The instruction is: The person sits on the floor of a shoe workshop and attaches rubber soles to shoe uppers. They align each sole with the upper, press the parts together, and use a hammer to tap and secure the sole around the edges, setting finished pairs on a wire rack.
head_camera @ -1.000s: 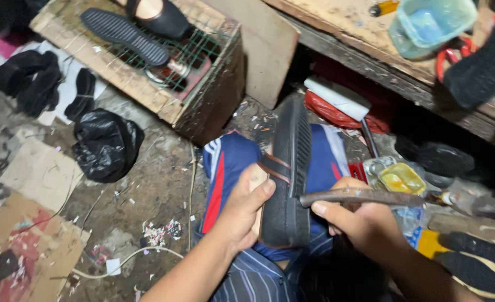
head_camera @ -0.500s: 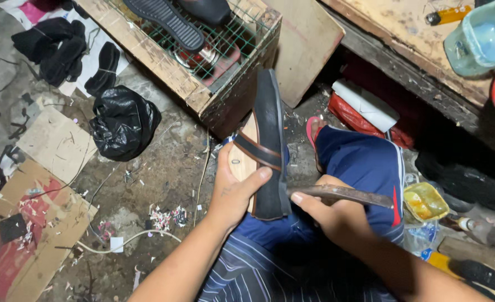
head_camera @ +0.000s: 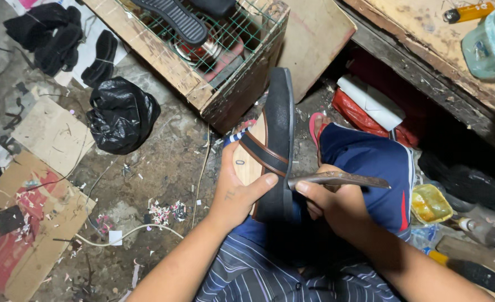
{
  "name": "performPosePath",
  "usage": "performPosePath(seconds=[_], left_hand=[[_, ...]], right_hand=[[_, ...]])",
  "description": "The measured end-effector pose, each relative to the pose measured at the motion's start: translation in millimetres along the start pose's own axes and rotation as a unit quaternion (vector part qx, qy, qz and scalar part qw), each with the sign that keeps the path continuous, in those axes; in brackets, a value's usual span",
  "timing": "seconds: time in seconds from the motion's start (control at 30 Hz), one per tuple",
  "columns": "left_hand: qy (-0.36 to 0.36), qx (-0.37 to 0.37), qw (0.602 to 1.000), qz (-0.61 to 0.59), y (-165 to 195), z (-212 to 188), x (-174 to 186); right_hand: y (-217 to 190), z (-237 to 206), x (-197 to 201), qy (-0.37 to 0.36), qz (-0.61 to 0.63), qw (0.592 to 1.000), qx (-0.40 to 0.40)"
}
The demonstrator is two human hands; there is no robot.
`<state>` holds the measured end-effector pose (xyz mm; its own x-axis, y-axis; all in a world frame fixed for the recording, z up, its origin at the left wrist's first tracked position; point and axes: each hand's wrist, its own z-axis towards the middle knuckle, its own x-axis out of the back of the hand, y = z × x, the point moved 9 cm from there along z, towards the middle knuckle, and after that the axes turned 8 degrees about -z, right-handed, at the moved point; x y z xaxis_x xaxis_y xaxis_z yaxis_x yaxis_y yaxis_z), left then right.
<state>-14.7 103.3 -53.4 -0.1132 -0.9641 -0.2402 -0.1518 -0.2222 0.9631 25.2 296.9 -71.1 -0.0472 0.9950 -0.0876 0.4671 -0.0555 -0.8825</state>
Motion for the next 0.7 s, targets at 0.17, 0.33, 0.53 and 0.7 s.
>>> performPosePath(seconds=[0.17,0.33,0.53,0.7], left_hand=[[-0.006,-0.044,0.999,-0.017,6.8,6.0,-11.6],[0.034,-0.045,0.998,0.010,7.2,7.7,-10.8],[0.047,-0.043,0.995,-0.080,11.2,-18.8,-10.0],[-0.066,-0.088,0.991,-0.080,38.6,-24.2,-12.2]], right_hand=[[-8.7,5.7,6.6,0.037,-0.075,0.994,-0.068],[-17.5,1.6,18.3,0.067,-0.115,0.991,-0.031],[-27.4,-23.9,3.6,0.018,-0.091,0.986,0.136],[-19.6,-39.3,-6.6,-0.017,-0.304,0.948,0.090]])
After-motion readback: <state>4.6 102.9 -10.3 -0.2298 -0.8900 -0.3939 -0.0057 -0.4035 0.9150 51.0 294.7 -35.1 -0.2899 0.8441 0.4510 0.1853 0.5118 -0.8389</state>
